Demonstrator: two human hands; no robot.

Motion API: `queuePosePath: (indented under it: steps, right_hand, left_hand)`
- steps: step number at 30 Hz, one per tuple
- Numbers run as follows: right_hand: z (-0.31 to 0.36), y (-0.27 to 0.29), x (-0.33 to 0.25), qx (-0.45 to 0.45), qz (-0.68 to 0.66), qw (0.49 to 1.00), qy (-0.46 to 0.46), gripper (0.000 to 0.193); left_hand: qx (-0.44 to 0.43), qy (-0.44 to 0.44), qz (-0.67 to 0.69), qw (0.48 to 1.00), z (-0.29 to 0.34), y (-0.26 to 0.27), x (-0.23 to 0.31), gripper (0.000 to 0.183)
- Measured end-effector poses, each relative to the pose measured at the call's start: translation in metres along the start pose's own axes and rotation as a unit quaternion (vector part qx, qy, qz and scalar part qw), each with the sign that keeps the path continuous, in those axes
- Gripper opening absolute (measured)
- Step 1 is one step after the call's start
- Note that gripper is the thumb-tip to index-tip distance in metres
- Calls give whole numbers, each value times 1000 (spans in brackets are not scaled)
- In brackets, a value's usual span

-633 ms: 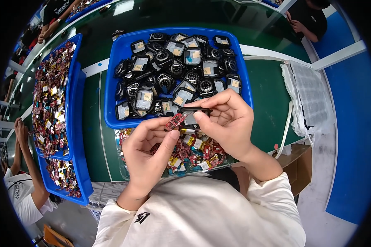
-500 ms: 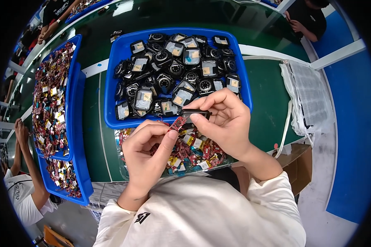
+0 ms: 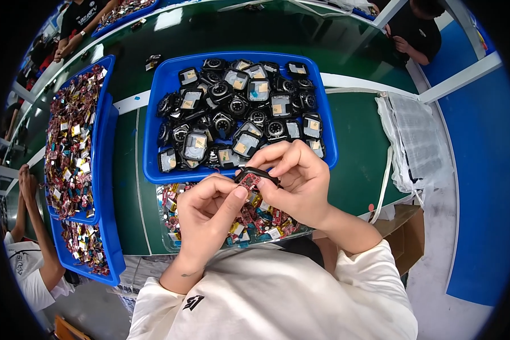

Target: Sorting and preparing small electronic or mechanical components on an assembly line.

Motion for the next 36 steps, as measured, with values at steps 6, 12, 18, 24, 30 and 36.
queuePosePath:
  steps: [6,12,18,24,30,36]
  right_hand:
    - [-1,-3,0,-22,-8,999,33,26]
    - [-3,-8,-11,-4,72,997,1,23]
    - [-67,-4,-32,-24,196,979,-40,25]
    - [-191,49,2,77,282,951,-104,23]
    - [-269,139,83,198,378,880,-208,25]
    - [-273,145,87,188,582,775,-157,31]
  left_hand:
    - [-1,-14,17,1000,0,1,3,5]
    - [-13,-35,-23,999,-2,7,4,7]
    - [25,2,-6,1000,-6,16,7,21]
    - [42,-64,7,997,-4,21,4,18]
    - [91,-121,16,988,-2,18,4,16]
    - [177,-135,122,967,-5,30,-2,14]
Point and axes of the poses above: each hand's wrist, its own z-axis away from the middle knuckle, its own y-axis out of the back of the hand, x = y × z, the point moved 2 cm from there along -z, towards the middle knuckle, and after that the axes turned 7 degrees about x, right-handed, at the moved point
